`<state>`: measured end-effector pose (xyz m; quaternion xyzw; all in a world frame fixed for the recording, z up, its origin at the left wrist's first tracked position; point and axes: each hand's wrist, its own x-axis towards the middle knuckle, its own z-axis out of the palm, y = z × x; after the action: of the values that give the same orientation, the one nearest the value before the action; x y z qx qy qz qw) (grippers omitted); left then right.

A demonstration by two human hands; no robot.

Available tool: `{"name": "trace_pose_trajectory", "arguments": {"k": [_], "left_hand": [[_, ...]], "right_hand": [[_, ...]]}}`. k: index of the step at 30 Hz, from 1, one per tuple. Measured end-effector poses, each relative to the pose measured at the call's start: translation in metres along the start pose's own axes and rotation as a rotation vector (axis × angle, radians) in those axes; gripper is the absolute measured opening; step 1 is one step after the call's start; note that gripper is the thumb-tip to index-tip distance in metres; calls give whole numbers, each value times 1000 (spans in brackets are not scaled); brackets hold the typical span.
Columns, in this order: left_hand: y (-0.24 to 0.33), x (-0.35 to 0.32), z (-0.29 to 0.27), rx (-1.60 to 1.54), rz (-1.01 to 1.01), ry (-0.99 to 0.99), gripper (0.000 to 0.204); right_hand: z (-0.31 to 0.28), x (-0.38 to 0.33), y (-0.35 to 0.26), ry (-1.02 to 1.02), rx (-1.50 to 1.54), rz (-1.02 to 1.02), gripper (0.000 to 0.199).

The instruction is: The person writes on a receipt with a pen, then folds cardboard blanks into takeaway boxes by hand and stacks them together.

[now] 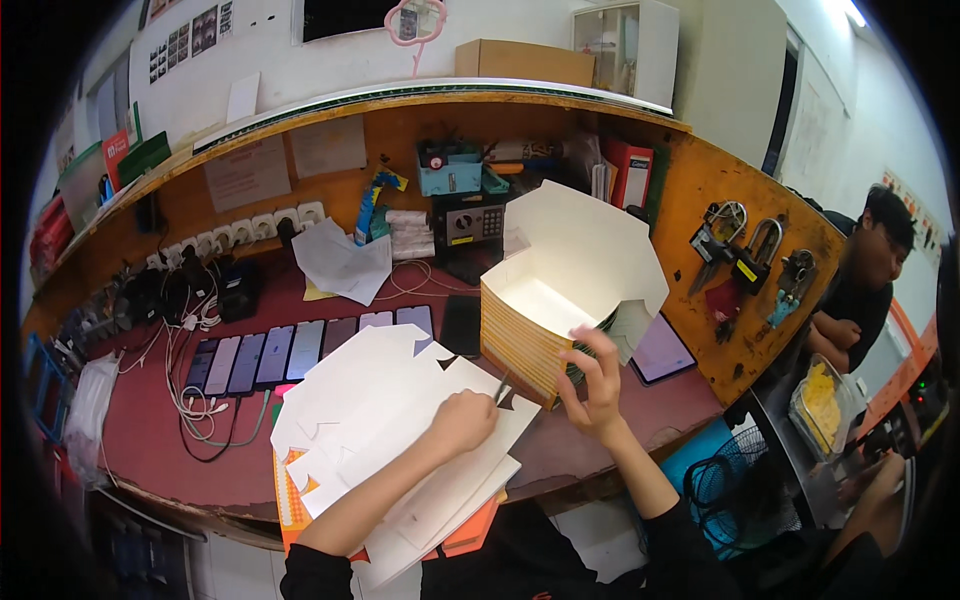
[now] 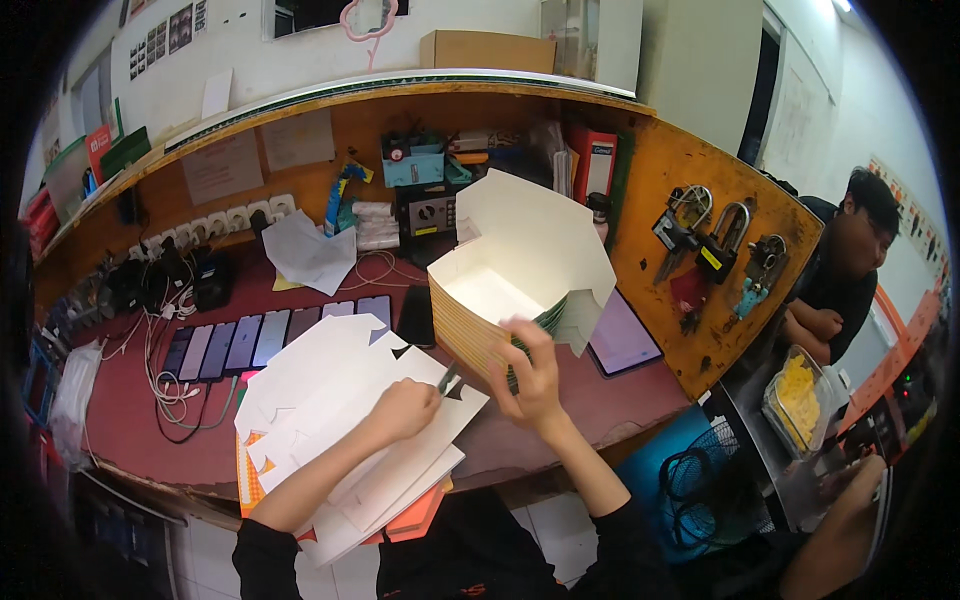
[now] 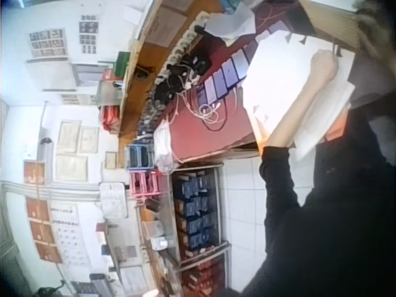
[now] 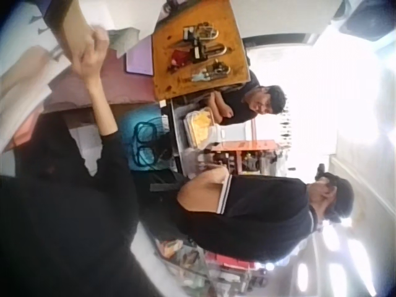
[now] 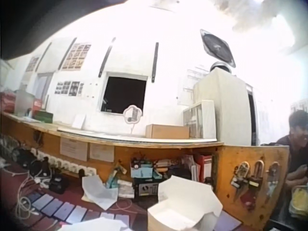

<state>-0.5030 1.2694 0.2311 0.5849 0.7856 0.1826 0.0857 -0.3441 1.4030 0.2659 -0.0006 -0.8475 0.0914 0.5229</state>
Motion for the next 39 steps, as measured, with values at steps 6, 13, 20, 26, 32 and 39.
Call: {"name": "trace_pose_trajectory", "arguments": {"k": [6,13,20,26,32,39], "left_hand": [[50,-54,-120,-77,-130,409,19],[69,-86,-159,-1007,354,687,68],[-6,-103,-213,-1184,483,912,49],[-25,-61,-182,-1369,208,914,38],[0,-53,-169,-1442,183,728,37],[3,-36,-159,-1540,125,784,36]], "right_hand": [[28,22,-37,-458,1420,629,78],[35,124,-93,-358,932,-42,84],[62,139,-105,-150,479,-533,57],[66,121,-112,-272,1367,-149,50],[49,129,-91,292,1153,-202,57],[90,136,-64,275,567,-401,27]]}}
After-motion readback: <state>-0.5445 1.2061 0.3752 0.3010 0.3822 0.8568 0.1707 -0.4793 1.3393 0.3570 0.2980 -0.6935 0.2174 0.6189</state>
